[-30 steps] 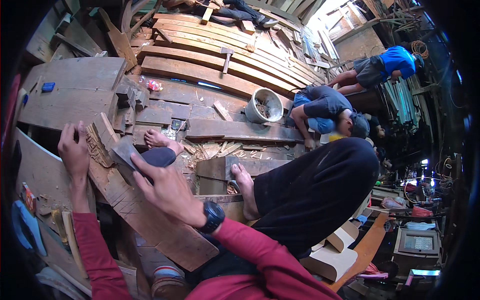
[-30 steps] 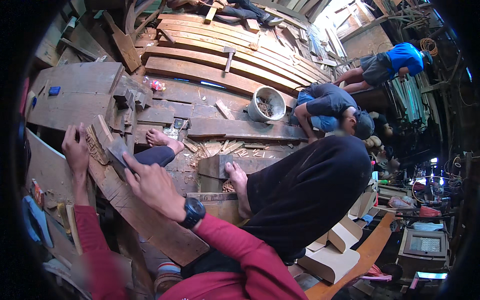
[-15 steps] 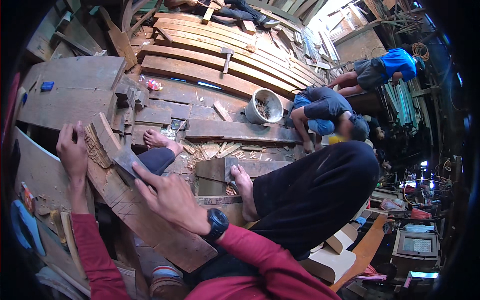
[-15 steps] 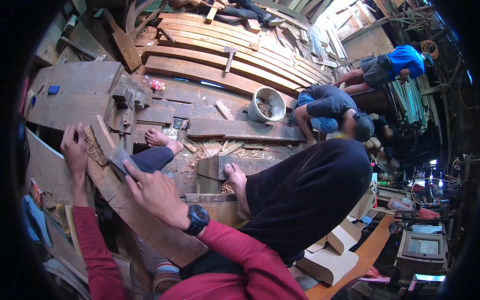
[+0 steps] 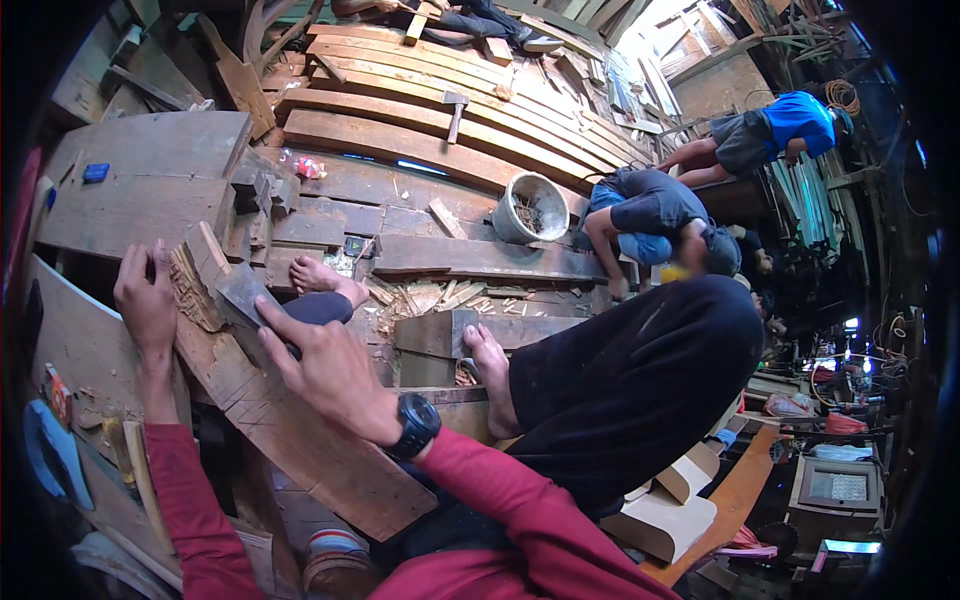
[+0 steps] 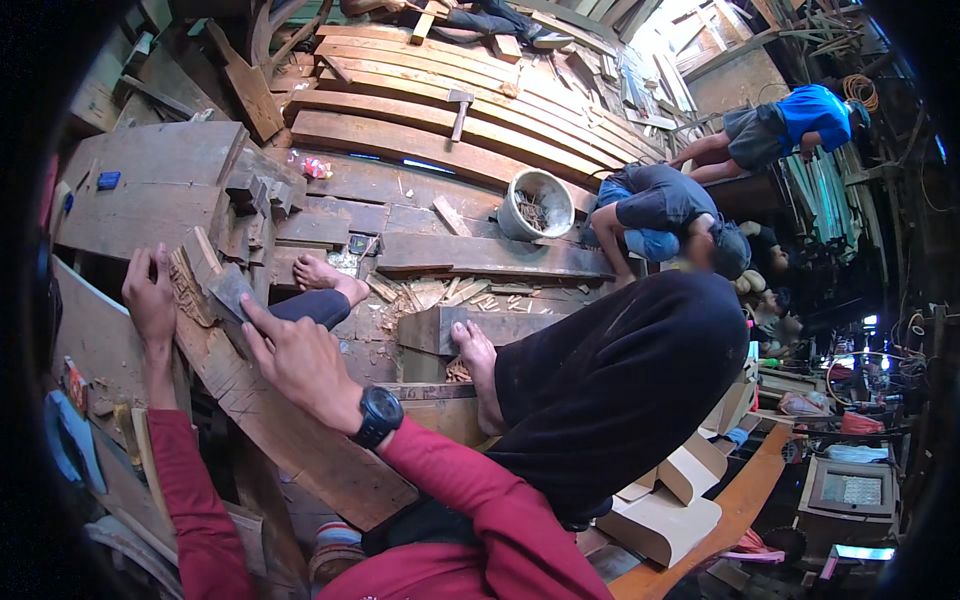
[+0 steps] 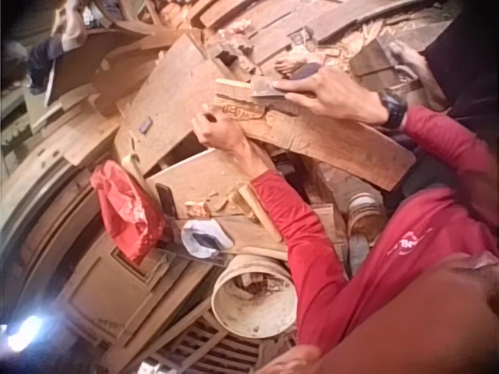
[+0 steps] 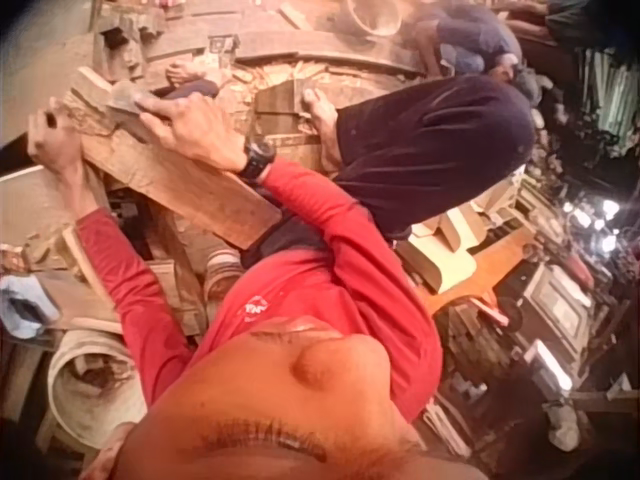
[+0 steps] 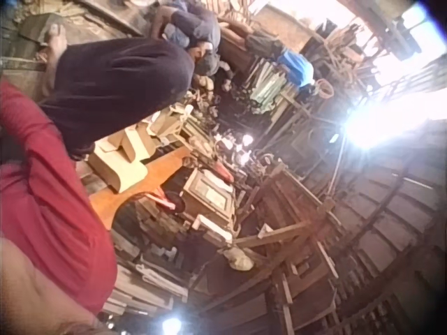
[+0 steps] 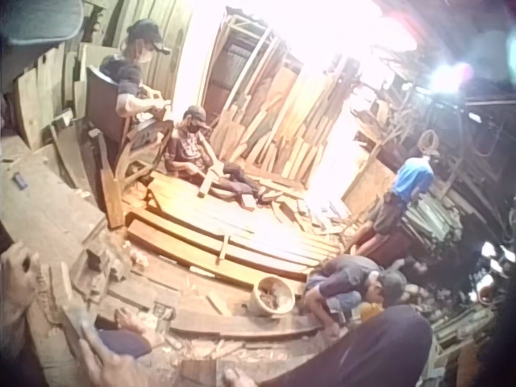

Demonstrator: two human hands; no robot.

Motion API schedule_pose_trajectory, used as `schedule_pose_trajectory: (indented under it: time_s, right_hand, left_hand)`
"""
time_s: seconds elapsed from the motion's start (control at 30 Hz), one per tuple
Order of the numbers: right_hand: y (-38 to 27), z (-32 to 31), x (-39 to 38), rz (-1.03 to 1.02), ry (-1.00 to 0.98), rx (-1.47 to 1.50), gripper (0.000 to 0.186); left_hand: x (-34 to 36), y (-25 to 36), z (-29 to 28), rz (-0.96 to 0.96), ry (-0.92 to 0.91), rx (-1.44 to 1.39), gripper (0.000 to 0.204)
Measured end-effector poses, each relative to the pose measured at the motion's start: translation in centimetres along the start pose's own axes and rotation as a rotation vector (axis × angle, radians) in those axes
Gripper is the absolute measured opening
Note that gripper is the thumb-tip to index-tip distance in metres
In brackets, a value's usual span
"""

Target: Using a wood chisel to carve out portions of a wooden plank in a workshop.

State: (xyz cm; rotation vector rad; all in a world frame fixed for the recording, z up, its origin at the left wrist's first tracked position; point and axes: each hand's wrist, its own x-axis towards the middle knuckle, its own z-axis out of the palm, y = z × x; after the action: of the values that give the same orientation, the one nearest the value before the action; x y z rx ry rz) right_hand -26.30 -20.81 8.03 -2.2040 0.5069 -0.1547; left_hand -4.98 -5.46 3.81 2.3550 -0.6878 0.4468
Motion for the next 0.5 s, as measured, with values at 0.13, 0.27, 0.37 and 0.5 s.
schedule_pose_trajectory:
  time_s: [0.13,0.27,0.37,0.5]
  right_hand:
    - [-0.4,-0.5,-1.5,-0.018,-0.02,-0.008,0.035]
    - [0.7,0.3,0.1,-0.083,0.054,0.025,0.036]
    - [0.3,0.7,-0.1,-0.046,0.061,0.029,0.037]
    - [-0.1,-0.6,-1.5,0.041,-0.085,-0.005,0.036]
  left_hand:
    - [-0.2,-0.4,-0.4,0.001,-0.005,0.024,0.029]
    - [0.0,0.2,-0.2,0.017,0.016,0.026,0.028]
    - [0.0,0.0,-0.2,0.021,0.015,0.017,0.028]
    - [-0.4,-0.5,-0.7,-0.003,-0.002,0.025,0.028]
